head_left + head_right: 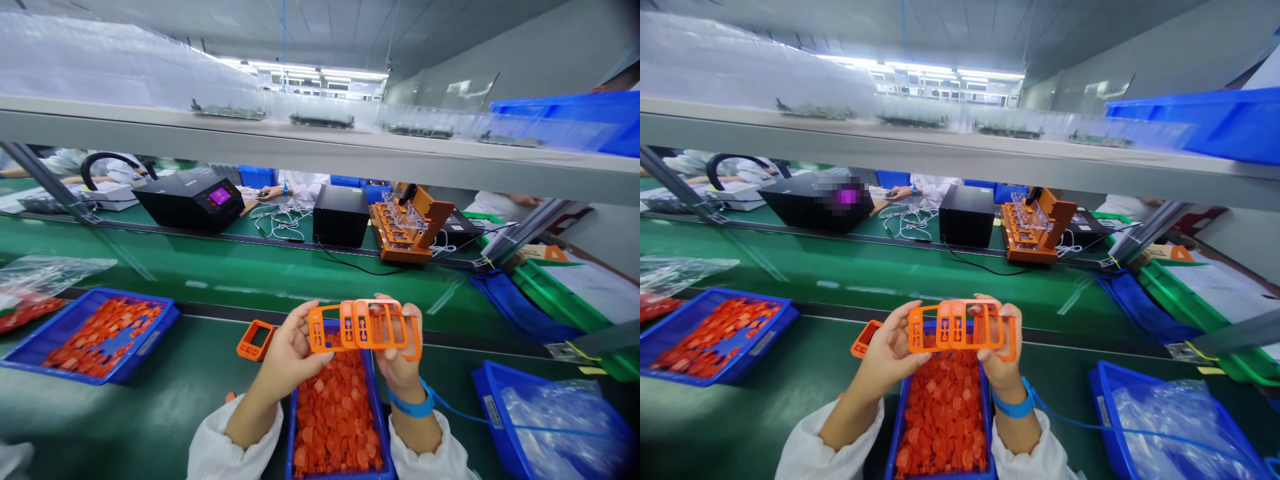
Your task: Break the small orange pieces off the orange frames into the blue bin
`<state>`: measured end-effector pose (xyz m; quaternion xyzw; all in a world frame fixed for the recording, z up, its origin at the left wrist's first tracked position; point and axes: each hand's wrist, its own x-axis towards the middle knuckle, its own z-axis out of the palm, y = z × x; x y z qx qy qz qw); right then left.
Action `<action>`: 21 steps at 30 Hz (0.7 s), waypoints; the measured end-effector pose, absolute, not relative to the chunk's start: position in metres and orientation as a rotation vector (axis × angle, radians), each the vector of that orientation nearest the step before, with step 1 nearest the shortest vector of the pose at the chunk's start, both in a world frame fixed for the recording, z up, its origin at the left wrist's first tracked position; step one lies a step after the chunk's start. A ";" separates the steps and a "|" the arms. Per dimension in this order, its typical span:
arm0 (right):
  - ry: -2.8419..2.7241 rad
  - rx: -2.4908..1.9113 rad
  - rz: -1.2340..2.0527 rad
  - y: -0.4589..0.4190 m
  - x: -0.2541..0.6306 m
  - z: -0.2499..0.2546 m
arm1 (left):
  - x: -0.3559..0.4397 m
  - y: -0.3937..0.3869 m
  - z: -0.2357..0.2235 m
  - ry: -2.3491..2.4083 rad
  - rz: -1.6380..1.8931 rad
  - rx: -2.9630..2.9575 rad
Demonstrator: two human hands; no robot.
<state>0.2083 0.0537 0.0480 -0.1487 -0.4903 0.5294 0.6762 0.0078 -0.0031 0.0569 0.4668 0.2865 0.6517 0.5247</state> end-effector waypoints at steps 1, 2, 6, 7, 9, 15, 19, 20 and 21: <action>-1.126 -0.338 1.197 0.054 0.210 0.048 | 0.008 -0.004 0.058 0.693 1.556 1.121; -1.151 -0.342 1.200 0.054 0.210 0.047 | 0.008 -0.005 0.059 0.701 1.553 1.124; -1.245 -0.321 1.188 0.054 0.211 0.045 | 0.008 -0.009 0.062 0.723 1.540 1.140; -1.254 -0.312 1.187 0.054 0.210 0.045 | 0.008 -0.010 0.062 0.727 1.536 1.145; -1.259 -0.303 1.199 0.053 0.209 0.045 | 0.008 -0.011 0.061 0.737 1.531 1.153; -1.234 -0.343 1.224 0.053 0.209 0.043 | 0.007 -0.011 0.059 0.762 1.535 1.173; -1.221 -0.391 1.232 0.053 0.207 0.041 | 0.007 -0.011 0.059 0.789 1.521 1.152; -1.223 -0.385 1.232 0.053 0.206 0.040 | 0.007 -0.011 0.059 0.790 1.517 1.144; -1.227 -0.371 1.229 0.053 0.205 0.041 | 0.008 -0.012 0.059 0.787 1.513 1.136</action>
